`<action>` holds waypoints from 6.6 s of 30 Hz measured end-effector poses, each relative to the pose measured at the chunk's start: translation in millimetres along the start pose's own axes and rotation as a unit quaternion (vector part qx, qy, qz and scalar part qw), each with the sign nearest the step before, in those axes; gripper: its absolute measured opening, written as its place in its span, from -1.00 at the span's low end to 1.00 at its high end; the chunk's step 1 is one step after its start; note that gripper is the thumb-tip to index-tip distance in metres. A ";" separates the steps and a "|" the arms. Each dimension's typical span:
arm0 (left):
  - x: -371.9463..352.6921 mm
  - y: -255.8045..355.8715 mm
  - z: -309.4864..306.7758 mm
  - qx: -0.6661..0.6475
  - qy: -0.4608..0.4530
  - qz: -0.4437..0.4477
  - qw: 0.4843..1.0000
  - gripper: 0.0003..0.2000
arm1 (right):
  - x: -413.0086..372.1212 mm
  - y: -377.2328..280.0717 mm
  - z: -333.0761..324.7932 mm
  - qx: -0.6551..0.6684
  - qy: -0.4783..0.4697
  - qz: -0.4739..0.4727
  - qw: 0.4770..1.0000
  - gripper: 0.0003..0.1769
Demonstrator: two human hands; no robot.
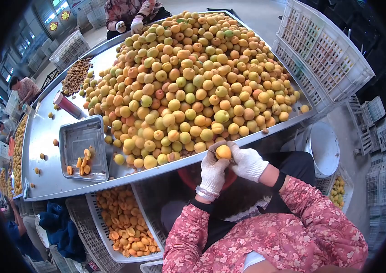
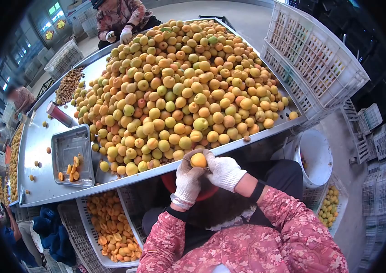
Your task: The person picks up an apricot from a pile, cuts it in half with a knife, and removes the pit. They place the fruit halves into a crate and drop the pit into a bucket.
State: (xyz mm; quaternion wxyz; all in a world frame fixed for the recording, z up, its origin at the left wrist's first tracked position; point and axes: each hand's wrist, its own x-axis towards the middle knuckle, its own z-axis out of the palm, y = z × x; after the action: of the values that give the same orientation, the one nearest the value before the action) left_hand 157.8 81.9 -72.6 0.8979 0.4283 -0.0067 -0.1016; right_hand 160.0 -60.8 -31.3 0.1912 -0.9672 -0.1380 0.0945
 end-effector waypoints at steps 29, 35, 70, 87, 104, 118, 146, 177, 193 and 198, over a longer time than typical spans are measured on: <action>1.8 -2.2 -3.5 -0.117 0.022 -0.008 0.993 -0.54 | 18.0 -5.0 -24.3 0.227 -0.057 -0.076 0.969 -0.31; -0.5 1.5 -3.3 0.103 0.038 0.073 0.991 -0.59 | 7.6 -7.0 -24.3 0.056 -0.030 -0.028 0.998 -0.19; -2.1 5.6 -9.9 0.055 0.064 0.062 0.994 -0.69 | 39.6 -4.9 14.0 0.348 -0.067 -0.033 0.934 -0.53; 10.1 26.1 -13.7 0.100 0.125 0.124 0.979 -0.71 | 70.3 -34.4 -8.0 0.117 -0.070 -0.030 0.990 -0.56; 12.0 24.5 -29.6 -0.010 0.097 0.076 0.992 -0.68 | 78.3 -22.2 -28.5 0.601 -0.316 0.178 0.712 -0.78; 17.6 29.0 -21.7 -0.121 0.055 0.017 0.991 -0.59 | 64.9 -22.2 -48.2 0.722 0.126 0.104 0.673 -0.90; 4.4 23.6 3.8 -0.091 -0.051 -0.126 0.987 -0.66 | 60.6 -45.4 -61.2 0.674 0.215 -0.063 0.704 -0.86; 20.1 11.1 4.6 0.099 -0.035 -0.205 0.973 -0.56 | 74.0 10.5 -41.3 0.800 0.139 -0.063 0.580 -0.91; 14.3 11.5 3.4 0.009 -0.042 -0.247 0.968 -0.48 | 64.8 -5.4 -30.7 0.816 0.073 0.013 0.573 -0.97; 13.5 14.6 -2.9 -0.012 -0.115 -0.327 0.938 -0.45 | 67.1 -1.1 -33.9 0.812 -0.034 0.014 0.583 -0.93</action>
State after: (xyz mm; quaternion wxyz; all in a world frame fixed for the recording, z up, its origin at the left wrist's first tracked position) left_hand 173.9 90.5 -64.2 0.8132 0.3819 0.0316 -0.4380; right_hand 231.1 -51.1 -8.8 0.8904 -0.4075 0.0030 0.2030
